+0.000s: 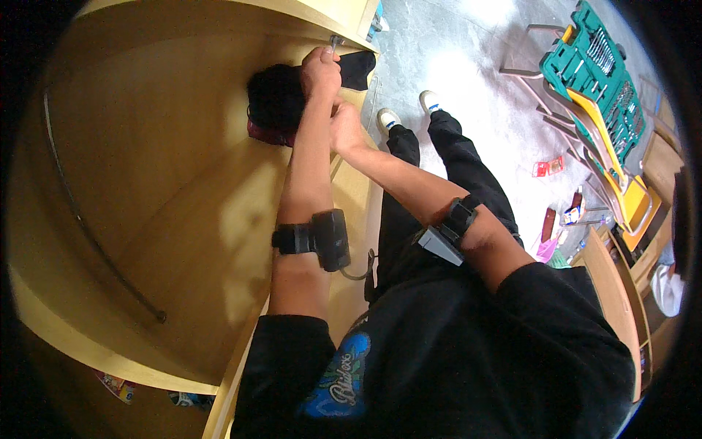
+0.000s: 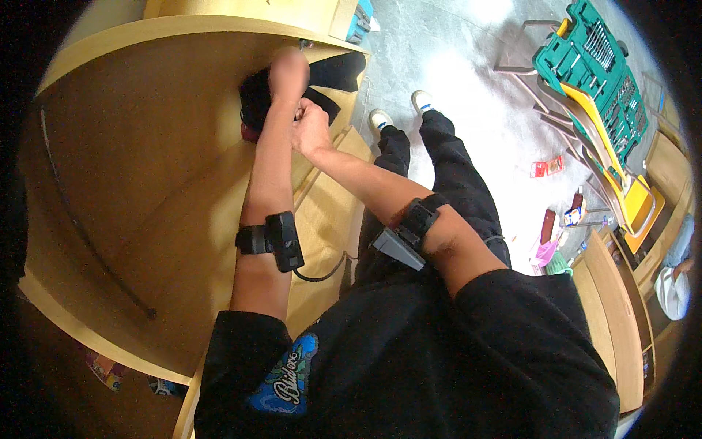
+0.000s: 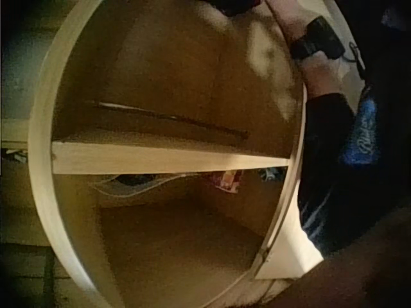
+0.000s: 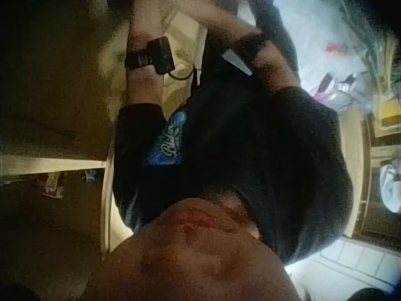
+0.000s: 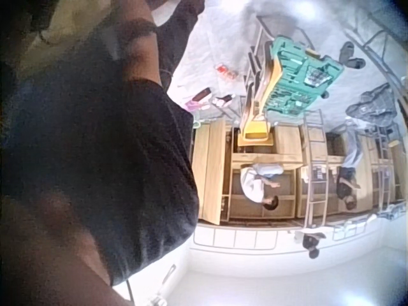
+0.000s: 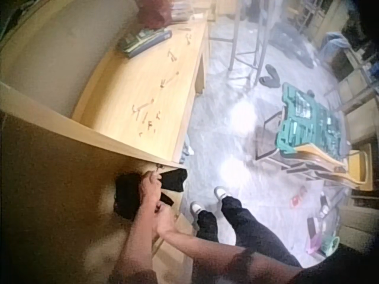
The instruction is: The person uses a screwdriver to tighten screws on the hinges of a wooden cabinet door, working on both the upper and lower hinges.
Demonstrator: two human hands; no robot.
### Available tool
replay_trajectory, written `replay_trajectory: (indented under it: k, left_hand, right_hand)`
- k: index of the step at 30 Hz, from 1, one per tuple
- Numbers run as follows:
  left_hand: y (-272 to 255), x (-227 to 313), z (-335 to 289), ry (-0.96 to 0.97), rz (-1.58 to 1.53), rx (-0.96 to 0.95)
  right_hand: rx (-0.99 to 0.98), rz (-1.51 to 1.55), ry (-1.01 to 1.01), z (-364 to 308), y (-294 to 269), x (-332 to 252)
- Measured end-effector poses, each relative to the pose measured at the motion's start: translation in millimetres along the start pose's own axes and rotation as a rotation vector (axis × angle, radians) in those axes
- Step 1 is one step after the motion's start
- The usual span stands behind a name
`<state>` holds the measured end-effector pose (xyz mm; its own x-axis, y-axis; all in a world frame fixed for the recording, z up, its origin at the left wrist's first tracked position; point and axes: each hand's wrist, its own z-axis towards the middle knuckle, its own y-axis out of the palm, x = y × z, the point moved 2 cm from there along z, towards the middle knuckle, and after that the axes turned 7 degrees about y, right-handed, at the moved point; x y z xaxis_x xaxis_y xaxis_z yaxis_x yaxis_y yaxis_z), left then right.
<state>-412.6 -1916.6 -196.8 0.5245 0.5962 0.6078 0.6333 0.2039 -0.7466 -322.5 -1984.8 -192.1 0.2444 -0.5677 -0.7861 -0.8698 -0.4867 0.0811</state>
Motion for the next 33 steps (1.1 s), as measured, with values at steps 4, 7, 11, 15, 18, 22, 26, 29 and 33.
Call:
replay_trajectory:
  k: [4,7,11,15,18,22,26,29,33]
  left_hand:
    - [0.0,-12.3,10.9,-0.216,-0.027,-0.124]
    - [-11.4,1.3,15.0,-0.323,0.155,-0.429]
    - [6.7,-15.6,11.1,0.023,0.029,-0.091]
    - [4.5,3.7,-9.8,-0.082,-0.055,0.103]
    - [-3.0,-2.6,-5.5,-0.092,-0.090,0.137]
    - [-10.3,0.3,1.7,-0.236,-0.101,-0.073]
    - [-2.4,-18.8,7.0,-0.035,-0.237,-0.148]
    - [-2.8,-9.0,-4.8,-0.071,0.043,-0.014]
    - [-10.7,-18.1,4.8,-0.161,0.008,-0.161]
  right_hand:
    - [-0.315,0.303,0.313,0.9,-5.1,-4.9]
    - [-0.577,0.571,0.407,-9.6,-14.9,-19.9]
    - [-0.334,0.353,0.134,-2.7,-6.8,-2.9]
    - [-0.137,0.151,0.010,-9.0,-5.6,2.4]
    - [-0.315,0.406,0.113,-20.7,-3.5,-13.6]
    - [-0.563,0.576,0.221,-14.8,-5.1,-9.1]
    - [-0.226,0.168,0.298,-9.7,3.7,5.7]
    - [-0.002,0.114,0.175,-18.1,9.0,5.4]
    - [-0.131,0.234,0.152,-21.8,9.3,-13.0]
